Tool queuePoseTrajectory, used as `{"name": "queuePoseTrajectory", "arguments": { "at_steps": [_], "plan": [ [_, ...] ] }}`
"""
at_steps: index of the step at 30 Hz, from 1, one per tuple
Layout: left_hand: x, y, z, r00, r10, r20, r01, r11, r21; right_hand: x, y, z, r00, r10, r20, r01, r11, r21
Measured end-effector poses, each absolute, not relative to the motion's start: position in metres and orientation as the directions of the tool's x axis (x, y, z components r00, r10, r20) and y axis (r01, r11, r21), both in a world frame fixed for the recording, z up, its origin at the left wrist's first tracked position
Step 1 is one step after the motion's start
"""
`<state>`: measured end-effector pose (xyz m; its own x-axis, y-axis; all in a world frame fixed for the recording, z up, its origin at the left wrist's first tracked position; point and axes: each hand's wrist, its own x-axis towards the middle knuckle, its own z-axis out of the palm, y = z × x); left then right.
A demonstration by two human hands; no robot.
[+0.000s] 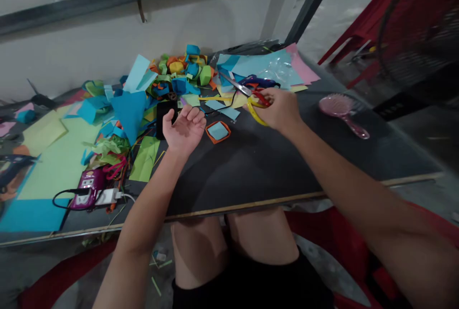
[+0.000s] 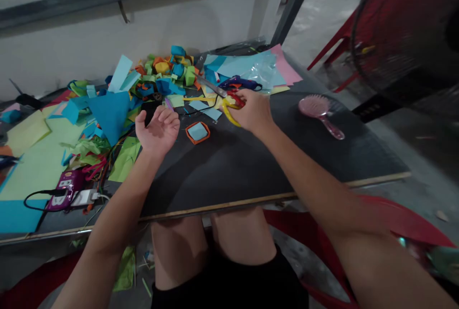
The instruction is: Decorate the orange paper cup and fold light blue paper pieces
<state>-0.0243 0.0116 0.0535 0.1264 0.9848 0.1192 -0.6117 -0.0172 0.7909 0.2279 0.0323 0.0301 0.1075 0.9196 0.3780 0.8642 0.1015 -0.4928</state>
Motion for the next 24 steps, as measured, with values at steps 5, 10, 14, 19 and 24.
{"name": "queuePoseTrajectory", "arguments": {
  "at_steps": [5,10,14,19,24],
  "plan": [
    [-0.018,0.003,0.060,0.152,0.971,0.183,-0.500,-0.084,0.862,0.191,0.015,0.048,-0.089,0.813,0.575,0.819,0.388,-0.422],
    [-0.017,0.008,0.049,0.230,0.933,0.278,0.012,-0.288,0.957,0.188,0.015,0.031,-0.034,0.790,0.612,0.784,0.401,-0.473],
    [-0.021,0.012,0.042,0.334,0.869,0.366,0.235,-0.453,0.860,0.193,0.011,0.016,-0.008,0.810,0.586,0.780,0.372,-0.504],
    [-0.024,0.014,0.037,0.362,0.835,0.415,0.246,-0.514,0.822,0.192,0.008,0.017,0.000,0.817,0.576,0.785,0.356,-0.506],
    [-0.025,0.012,0.034,0.311,0.848,0.430,0.232,-0.506,0.831,0.192,0.005,0.019,-0.006,0.827,0.562,0.795,0.345,-0.499]
  ]
}}
